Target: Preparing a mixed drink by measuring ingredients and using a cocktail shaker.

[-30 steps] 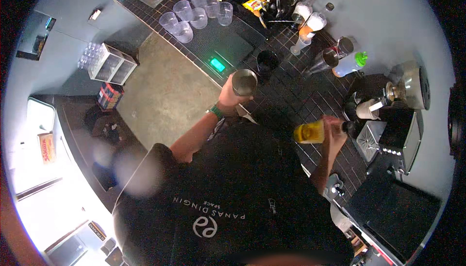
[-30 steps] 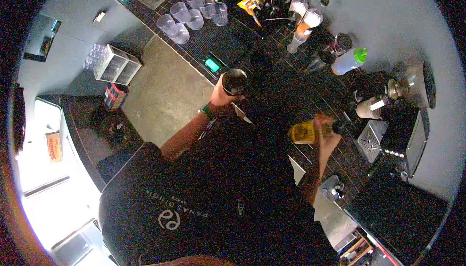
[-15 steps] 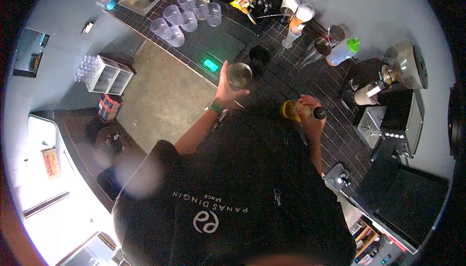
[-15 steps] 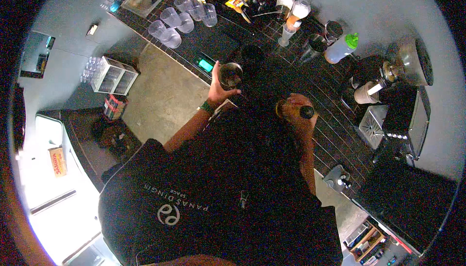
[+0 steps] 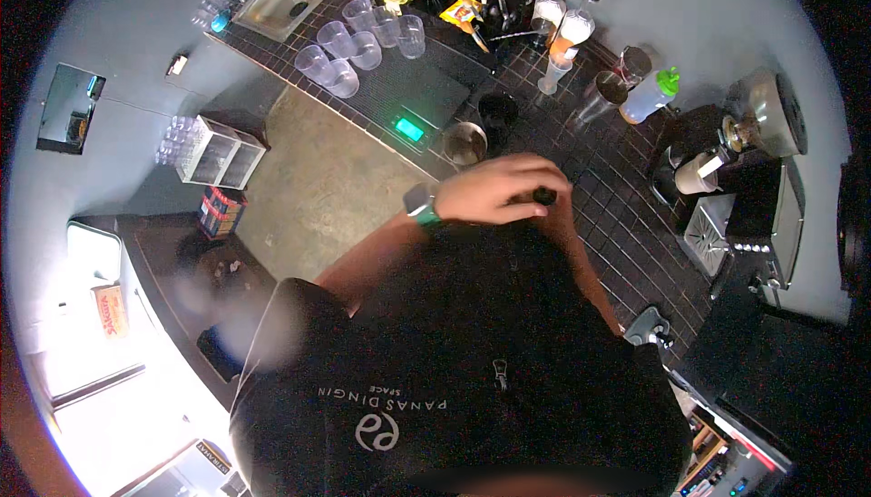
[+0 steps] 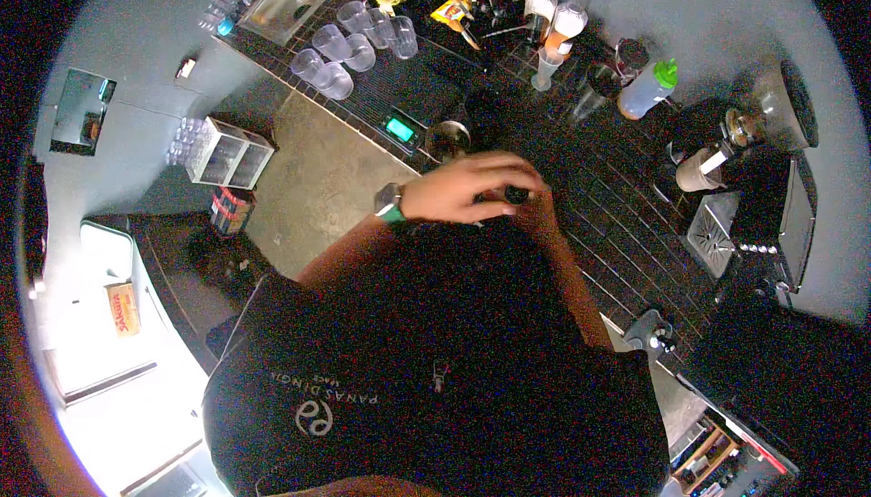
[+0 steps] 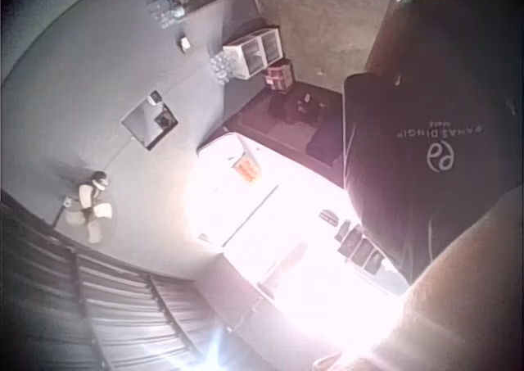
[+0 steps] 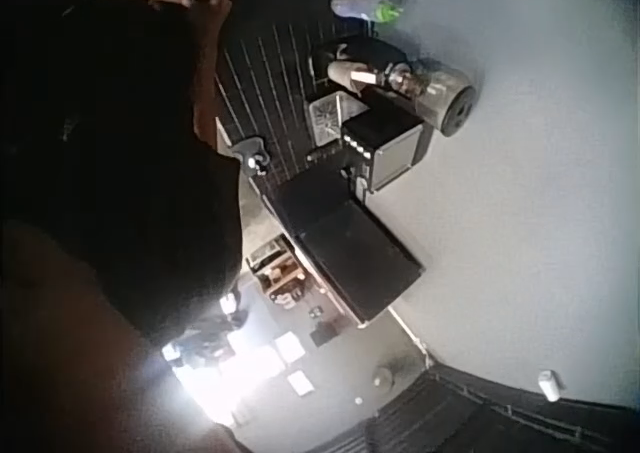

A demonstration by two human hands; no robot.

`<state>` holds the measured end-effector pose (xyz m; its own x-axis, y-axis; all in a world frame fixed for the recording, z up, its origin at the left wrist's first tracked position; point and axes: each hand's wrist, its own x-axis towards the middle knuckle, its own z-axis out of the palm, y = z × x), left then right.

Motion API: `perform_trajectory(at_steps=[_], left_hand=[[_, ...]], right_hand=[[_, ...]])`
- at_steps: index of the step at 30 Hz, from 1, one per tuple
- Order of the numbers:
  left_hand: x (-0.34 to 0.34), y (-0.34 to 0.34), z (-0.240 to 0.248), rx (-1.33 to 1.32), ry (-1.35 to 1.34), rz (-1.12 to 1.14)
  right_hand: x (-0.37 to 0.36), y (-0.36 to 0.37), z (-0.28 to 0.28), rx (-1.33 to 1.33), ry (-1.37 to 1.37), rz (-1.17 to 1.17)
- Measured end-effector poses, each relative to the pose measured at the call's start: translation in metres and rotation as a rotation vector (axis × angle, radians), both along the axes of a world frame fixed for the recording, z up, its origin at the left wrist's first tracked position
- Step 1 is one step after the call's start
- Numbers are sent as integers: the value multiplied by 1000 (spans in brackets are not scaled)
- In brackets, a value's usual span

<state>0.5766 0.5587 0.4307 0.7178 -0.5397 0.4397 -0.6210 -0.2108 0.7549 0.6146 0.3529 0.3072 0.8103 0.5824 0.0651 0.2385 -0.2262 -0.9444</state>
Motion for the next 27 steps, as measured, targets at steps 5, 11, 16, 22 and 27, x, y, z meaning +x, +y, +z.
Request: perform_trajectory(at_steps=[5, 11, 16, 22, 27], left_hand=[[0, -15, -36, -62, 65, -34], [-15, -14, -35, -84, 77, 117], [-21, -21, -29, -128, 122, 379], [-28, -26, -39, -157, 205, 495], [-24, -24, -48, -176, 19, 363]], right_hand=[[6, -9, -89, 161, 131, -44], [1, 5, -46, 92, 10, 18], [13, 12, -74, 437, 242, 114], [0, 17, -32, 250, 298, 16], [12, 16, -61, 267, 104, 137]])
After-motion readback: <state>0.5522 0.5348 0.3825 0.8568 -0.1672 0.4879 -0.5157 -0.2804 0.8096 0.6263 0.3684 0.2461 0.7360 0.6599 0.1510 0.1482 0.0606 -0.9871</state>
